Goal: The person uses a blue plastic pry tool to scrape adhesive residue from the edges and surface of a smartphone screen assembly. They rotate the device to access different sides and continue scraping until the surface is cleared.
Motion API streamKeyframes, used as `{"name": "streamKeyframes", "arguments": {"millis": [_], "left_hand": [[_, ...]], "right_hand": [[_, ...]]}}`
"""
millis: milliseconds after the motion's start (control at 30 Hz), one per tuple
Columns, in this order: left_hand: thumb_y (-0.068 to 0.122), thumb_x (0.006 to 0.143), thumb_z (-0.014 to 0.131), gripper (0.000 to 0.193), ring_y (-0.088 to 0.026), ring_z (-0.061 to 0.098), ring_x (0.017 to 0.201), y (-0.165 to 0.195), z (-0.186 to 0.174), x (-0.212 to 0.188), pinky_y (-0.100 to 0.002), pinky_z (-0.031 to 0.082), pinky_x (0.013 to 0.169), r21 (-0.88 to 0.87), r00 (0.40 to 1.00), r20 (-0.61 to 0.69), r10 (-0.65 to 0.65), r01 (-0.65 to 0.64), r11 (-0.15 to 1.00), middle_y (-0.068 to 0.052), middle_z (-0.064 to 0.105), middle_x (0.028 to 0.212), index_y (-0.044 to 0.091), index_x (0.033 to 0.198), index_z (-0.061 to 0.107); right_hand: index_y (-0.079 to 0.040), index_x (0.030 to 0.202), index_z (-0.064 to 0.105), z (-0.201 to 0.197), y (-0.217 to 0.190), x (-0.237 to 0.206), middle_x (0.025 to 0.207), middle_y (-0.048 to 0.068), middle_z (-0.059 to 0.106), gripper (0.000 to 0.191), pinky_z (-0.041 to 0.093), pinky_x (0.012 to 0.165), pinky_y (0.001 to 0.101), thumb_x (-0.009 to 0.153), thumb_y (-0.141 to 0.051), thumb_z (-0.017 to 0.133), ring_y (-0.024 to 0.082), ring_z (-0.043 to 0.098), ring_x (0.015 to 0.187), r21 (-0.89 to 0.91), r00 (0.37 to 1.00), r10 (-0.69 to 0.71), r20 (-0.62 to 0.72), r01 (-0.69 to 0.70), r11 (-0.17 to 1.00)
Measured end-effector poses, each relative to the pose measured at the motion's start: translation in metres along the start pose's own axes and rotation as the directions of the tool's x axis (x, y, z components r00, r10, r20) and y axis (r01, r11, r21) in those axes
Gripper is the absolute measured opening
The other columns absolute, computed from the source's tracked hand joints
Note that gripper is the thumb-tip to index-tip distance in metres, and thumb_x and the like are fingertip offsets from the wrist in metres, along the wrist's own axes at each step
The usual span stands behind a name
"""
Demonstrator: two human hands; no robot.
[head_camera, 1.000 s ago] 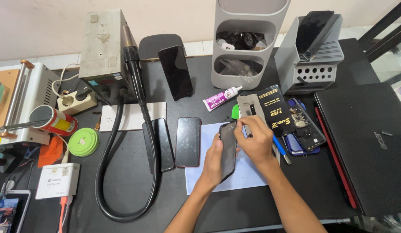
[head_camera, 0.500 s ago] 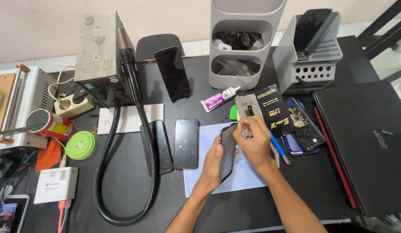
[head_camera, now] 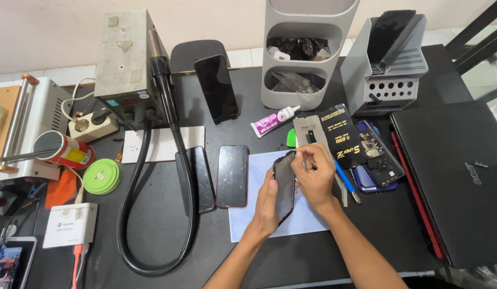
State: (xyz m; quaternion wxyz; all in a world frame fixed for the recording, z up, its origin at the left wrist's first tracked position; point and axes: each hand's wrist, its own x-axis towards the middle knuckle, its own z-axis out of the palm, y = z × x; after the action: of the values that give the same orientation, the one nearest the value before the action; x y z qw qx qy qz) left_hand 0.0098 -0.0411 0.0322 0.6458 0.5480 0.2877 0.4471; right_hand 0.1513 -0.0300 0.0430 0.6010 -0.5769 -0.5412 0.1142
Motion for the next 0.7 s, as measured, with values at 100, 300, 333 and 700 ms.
{"name": "streamKeyframes", "arguments": {"millis": [100,300,333,700], "left_hand": [[0.060,0.105,0.027,0.080,-0.021,0.063,0.103,-0.002,0.003,-0.002,-0.034,0.052,0.093,-0.020,0.999,-0.001,0.032,-0.032,0.999,-0.018,0.065,0.115,-0.005,0.149,0.043],[0.057,0.110,0.024,0.078,-0.026,0.057,0.128,-0.002,0.007,-0.004,-0.035,0.042,0.110,0.079,0.988,-0.015,0.154,-0.153,0.985,-0.021,0.058,0.139,-0.007,0.150,0.041],[0.057,0.110,0.024,0.078,-0.026,0.057,0.127,-0.002,0.008,-0.004,-0.035,0.043,0.109,0.075,0.988,-0.013,0.152,-0.151,0.986,-0.021,0.058,0.139,-0.007,0.150,0.041],[0.055,0.108,0.026,0.077,-0.024,0.061,0.112,-0.014,0.010,-0.007,-0.034,0.049,0.098,-0.028,0.997,-0.017,0.072,-0.073,0.997,-0.019,0.063,0.129,-0.007,0.151,0.041]], "right_hand": [[0.002,0.097,0.062,0.001,0.000,-0.002,0.092,0.004,0.059,0.007,0.036,0.043,0.0221,0.093,0.004,0.067,0.003,0.048,0.051,0.054,0.999,0.034,0.000,-0.034,0.998],[0.003,0.099,0.061,0.003,0.007,-0.005,0.094,0.005,0.058,0.008,0.034,0.052,0.0235,0.094,0.005,0.067,0.005,0.044,0.061,-0.018,0.995,-0.090,-0.048,0.089,0.996],[0.003,0.100,0.061,0.003,0.008,-0.005,0.095,0.005,0.057,0.009,0.035,0.053,0.0231,0.094,0.004,0.067,0.005,0.045,0.062,-0.032,0.993,-0.110,-0.052,0.109,0.994],[-0.002,0.099,0.051,0.002,0.023,-0.009,0.082,-0.002,0.049,0.015,0.034,0.052,0.0191,0.093,0.009,0.060,0.000,0.042,0.062,0.179,0.994,0.097,0.042,-0.103,0.978]]}}
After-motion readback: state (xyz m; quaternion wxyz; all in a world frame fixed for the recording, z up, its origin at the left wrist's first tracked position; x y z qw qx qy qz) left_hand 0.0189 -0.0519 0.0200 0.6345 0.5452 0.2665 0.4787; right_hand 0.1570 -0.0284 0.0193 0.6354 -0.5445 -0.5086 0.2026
